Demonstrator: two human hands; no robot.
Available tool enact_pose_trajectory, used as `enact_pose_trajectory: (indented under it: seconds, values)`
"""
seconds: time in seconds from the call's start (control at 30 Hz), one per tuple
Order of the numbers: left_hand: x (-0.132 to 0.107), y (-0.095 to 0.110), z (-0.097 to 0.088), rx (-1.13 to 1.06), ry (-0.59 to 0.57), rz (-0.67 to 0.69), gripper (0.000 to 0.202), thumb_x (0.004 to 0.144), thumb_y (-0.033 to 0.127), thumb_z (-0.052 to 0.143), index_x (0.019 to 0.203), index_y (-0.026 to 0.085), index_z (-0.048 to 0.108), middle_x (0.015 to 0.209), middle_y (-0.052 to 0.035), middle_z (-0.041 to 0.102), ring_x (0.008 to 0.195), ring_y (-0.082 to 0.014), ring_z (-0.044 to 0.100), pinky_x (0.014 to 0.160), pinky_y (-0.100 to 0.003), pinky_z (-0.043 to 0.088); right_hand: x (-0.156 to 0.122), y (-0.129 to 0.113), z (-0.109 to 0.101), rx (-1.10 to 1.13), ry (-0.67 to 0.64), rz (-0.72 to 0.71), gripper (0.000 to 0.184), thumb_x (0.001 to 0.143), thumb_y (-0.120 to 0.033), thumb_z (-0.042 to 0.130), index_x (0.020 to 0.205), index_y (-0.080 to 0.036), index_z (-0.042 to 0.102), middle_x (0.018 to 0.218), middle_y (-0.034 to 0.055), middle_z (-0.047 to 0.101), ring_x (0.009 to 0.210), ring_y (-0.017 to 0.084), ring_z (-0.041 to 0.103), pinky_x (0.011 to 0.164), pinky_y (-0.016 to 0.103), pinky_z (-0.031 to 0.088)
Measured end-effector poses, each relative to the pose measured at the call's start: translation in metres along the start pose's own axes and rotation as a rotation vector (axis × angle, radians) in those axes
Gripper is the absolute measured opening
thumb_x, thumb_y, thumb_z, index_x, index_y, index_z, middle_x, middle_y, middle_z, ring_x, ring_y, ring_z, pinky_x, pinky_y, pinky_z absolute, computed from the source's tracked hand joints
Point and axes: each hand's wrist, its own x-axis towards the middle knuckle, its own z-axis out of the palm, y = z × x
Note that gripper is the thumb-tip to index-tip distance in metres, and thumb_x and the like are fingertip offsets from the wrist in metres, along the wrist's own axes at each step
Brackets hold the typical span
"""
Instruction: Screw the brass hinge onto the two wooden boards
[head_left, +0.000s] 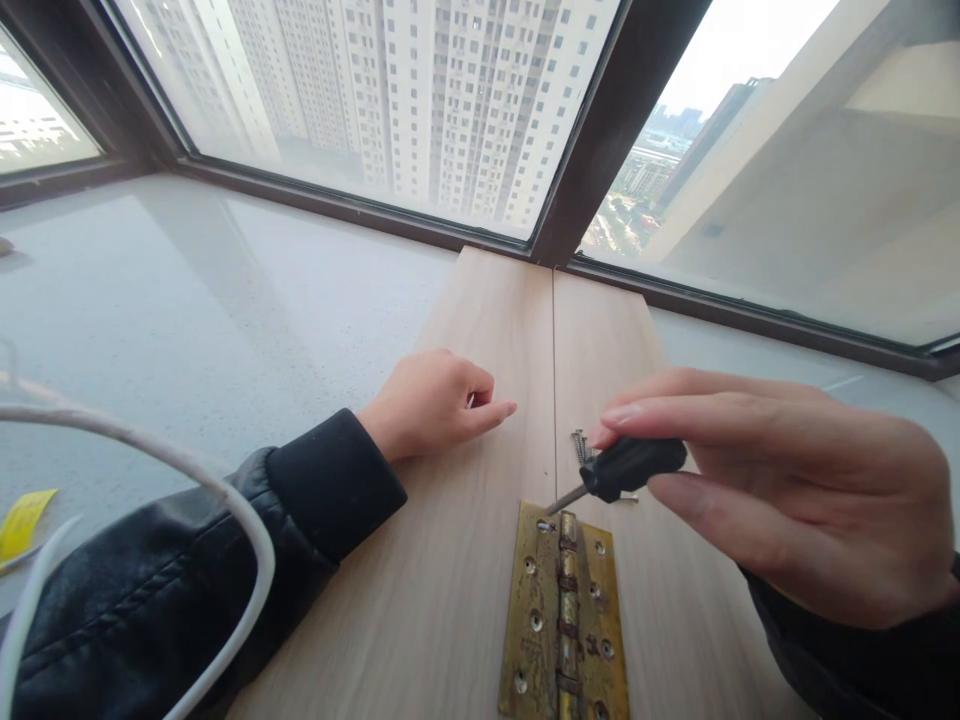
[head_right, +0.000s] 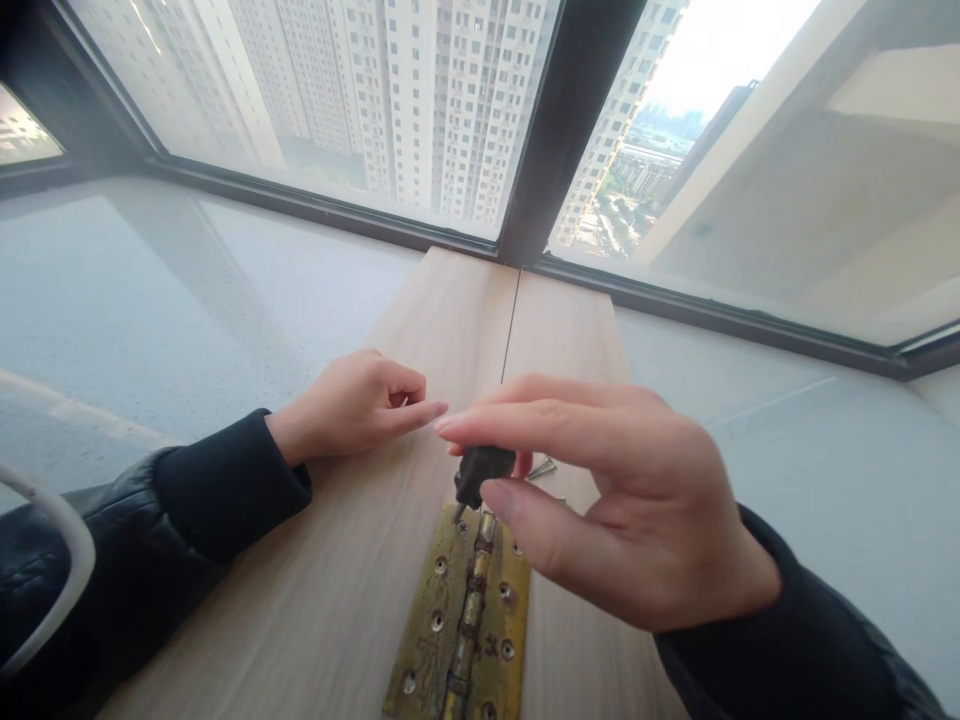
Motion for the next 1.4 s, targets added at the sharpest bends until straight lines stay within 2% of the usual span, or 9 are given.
enact_pose_trajectory:
  seconds: [0.1,0.2,0.67,0.8,0.9,1.0,1.13,1.27,1.4]
  values:
    - [-0.001,0.0,0.0,-0.003,0.003,0.004,0.045,0.086,0.049,0.054,0.055,0.017,0.05,0.05,0.003,0.042,0.052,-0.0101,0.033,0.055,-0.029,0.021,0.004,0.001,0.0,0.028,-0.091,-0.06,0.041,0.082,0.0,0.061,0.112,-0.026,0.072,0.097,0.0023,0.074,0.08,0.016,0.071,0.065,0.025,0.061]
    - [0.0,0.0,-0.001,0.001,0.0,0.001,0.045,0.086,0.049,0.054,0.056,0.017,0.049,0.05,0.003,0.042,0.052,-0.0101,0.033,0.055,-0.029,0.021,0.007,0.002,0.0,0.027,-0.113,-0.072,0.038,0.081,0.002,0.061,0.108,-0.021,0.072,0.094,0.0029,0.074,0.078,0.014,0.071,0.065,0.023,0.06]
    - [0.0,0.0,0.0,0.01,0.005,-0.002,0.043,0.086,0.049,0.056,0.057,0.017,0.054,0.051,0.0032,0.045,0.053,-0.0105,0.036,0.056,-0.029,0.024,0.006,-0.003,-0.007,-0.029,-0.146,-0.086,0.037,0.079,0.003,0.061,0.105,-0.021,0.072,0.096,0.0013,0.074,0.08,0.012,0.071,0.067,0.018,0.059]
    - [0.0,0.0,-0.001,0.01,0.01,0.005,0.043,0.086,0.048,0.056,0.056,0.017,0.053,0.05,0.0032,0.045,0.053,-0.0104,0.037,0.055,-0.029,0.024,0.004,-0.007,-0.012,-0.066,-0.215,-0.098,0.036,0.078,0.003,0.063,0.105,-0.02,0.072,0.1,0.0029,0.075,0.082,0.014,0.072,0.069,0.019,0.061]
    - [0.0,0.0,0.0,0.009,0.004,0.001,0.042,0.086,0.048,0.057,0.057,0.017,0.054,0.05,0.0033,0.046,0.053,-0.0105,0.038,0.056,-0.029,0.024,0.0,-0.008,-0.017,-0.148,-0.27,-0.126,0.031,0.084,-0.007,0.068,0.11,-0.022,0.069,0.104,0.003,0.074,0.082,0.015,0.072,0.068,0.021,0.061]
    - [0.0,-0.001,0.0,0.011,0.007,0.001,0.042,0.085,0.048,0.057,0.057,0.018,0.054,0.05,0.0032,0.046,0.053,-0.0107,0.039,0.056,-0.029,0.024,-0.003,-0.009,-0.019,-0.267,-0.276,-0.135,0.013,0.089,-0.027,0.072,0.1,-0.024,0.066,0.093,0.0017,0.073,0.072,0.014,0.07,0.055,0.022,0.055]
    - [0.0,-0.001,0.0,0.01,0.017,0.007,0.041,0.085,0.047,0.057,0.057,0.017,0.055,0.051,0.0027,0.048,0.053,-0.0107,0.04,0.056,-0.029,0.024,-0.005,-0.01,-0.015,-0.388,-0.248,-0.158,0.017,0.093,-0.039,0.069,0.093,-0.024,0.061,0.081,0.0002,0.069,0.06,0.012,0.065,0.045,0.023,0.047]
    - [-0.001,0.0,-0.001,0.007,0.013,0.006,0.042,0.086,0.047,0.058,0.057,0.017,0.055,0.051,0.0027,0.048,0.053,-0.0106,0.039,0.056,-0.029,0.024,-0.004,-0.009,-0.008,-0.279,-0.242,-0.151,0.017,0.094,-0.03,0.067,0.109,-0.024,0.066,0.107,0.0038,0.073,0.084,0.016,0.072,0.067,0.021,0.06]
    - [-0.001,0.0,-0.001,0.001,0.007,0.002,0.042,0.086,0.048,0.057,0.057,0.017,0.054,0.052,0.0027,0.048,0.054,-0.0105,0.038,0.057,-0.029,0.023,-0.007,-0.011,-0.008,-0.121,-0.33,-0.087,0.039,0.091,-0.013,0.065,0.127,-0.027,0.064,0.121,0.0023,0.071,0.101,0.017,0.071,0.084,0.021,0.061]
